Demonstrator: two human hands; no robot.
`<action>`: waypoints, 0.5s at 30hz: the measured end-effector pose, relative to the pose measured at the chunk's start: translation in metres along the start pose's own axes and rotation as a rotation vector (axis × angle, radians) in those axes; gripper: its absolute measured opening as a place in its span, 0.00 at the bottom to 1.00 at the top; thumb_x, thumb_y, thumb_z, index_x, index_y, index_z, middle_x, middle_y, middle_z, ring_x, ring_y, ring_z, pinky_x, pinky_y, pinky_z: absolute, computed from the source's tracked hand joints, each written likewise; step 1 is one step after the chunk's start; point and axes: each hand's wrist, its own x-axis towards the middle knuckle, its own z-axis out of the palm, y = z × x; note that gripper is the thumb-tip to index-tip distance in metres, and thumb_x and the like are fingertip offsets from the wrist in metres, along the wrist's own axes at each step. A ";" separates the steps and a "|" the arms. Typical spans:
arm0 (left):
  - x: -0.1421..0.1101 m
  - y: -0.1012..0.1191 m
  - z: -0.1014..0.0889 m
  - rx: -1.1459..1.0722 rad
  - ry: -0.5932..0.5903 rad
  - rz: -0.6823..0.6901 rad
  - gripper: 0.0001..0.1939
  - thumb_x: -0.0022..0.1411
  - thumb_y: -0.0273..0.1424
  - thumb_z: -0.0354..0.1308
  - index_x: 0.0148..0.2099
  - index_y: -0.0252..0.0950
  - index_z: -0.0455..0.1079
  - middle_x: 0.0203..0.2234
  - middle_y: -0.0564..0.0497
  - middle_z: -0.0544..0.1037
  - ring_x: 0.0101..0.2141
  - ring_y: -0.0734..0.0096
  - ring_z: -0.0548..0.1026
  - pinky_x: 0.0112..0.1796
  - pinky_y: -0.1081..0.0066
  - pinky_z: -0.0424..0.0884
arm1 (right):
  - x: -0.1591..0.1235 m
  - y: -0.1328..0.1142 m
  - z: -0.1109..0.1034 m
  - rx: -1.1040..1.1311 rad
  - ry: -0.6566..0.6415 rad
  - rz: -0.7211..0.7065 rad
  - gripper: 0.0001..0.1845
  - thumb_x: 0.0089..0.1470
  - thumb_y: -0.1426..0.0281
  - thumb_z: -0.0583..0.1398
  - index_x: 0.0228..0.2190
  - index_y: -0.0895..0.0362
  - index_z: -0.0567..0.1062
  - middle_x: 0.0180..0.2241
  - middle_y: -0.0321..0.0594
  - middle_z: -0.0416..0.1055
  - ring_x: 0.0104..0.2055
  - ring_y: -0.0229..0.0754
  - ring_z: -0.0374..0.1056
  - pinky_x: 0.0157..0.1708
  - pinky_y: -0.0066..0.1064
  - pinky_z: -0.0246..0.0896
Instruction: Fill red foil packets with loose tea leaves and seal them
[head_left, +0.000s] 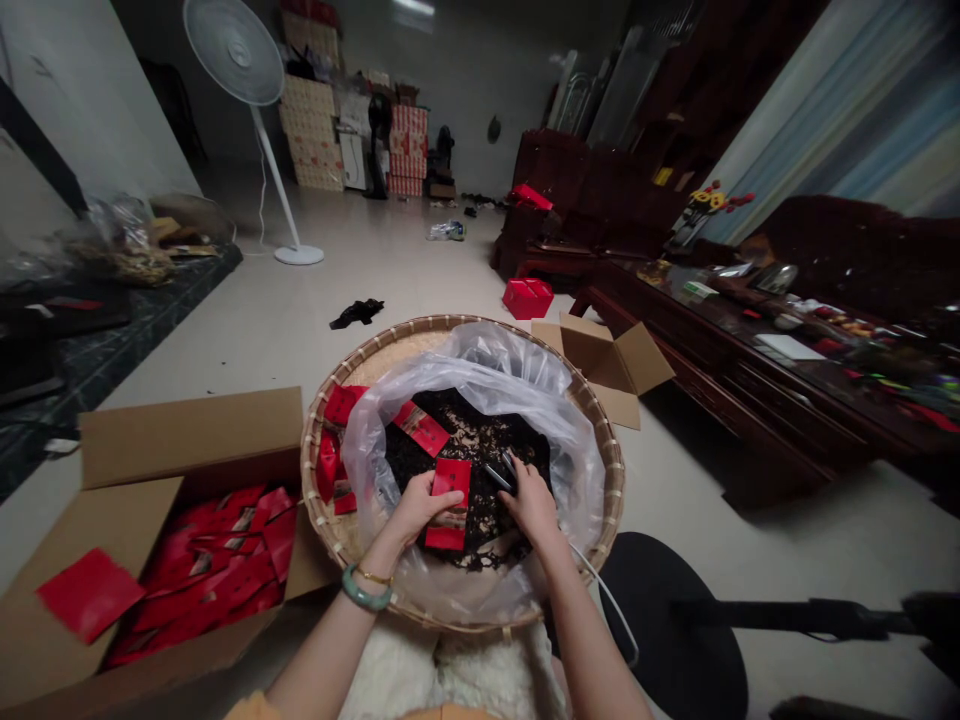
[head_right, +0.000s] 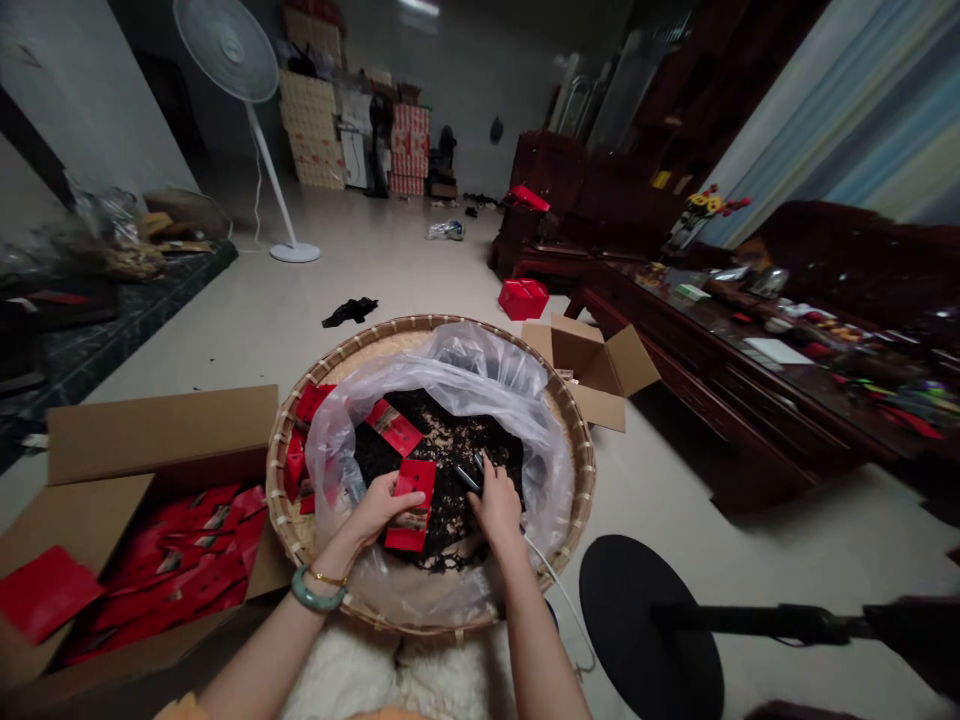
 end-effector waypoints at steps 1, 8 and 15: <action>0.000 0.000 0.000 -0.007 -0.001 -0.004 0.28 0.36 0.37 0.71 0.38 0.31 0.66 0.24 0.51 0.77 0.24 0.67 0.76 0.29 0.65 0.75 | 0.001 0.002 -0.002 0.051 0.001 0.004 0.32 0.42 0.72 0.63 0.52 0.56 0.67 0.43 0.49 0.70 0.43 0.51 0.68 0.41 0.37 0.62; -0.001 0.000 0.000 0.112 -0.032 0.021 0.25 0.37 0.36 0.70 0.37 0.30 0.69 0.26 0.51 0.77 0.25 0.68 0.76 0.28 0.69 0.73 | 0.016 -0.012 -0.046 0.597 -0.240 0.032 0.28 0.43 0.60 0.64 0.47 0.58 0.73 0.46 0.45 0.73 0.47 0.51 0.68 0.48 0.42 0.61; -0.003 0.004 0.002 0.325 -0.105 0.087 0.17 0.38 0.30 0.68 0.33 0.30 0.72 0.24 0.54 0.76 0.26 0.72 0.73 0.29 0.73 0.69 | 0.020 -0.048 -0.045 0.577 -0.424 -0.110 0.22 0.39 0.63 0.67 0.40 0.54 0.78 0.40 0.41 0.77 0.43 0.52 0.71 0.44 0.41 0.63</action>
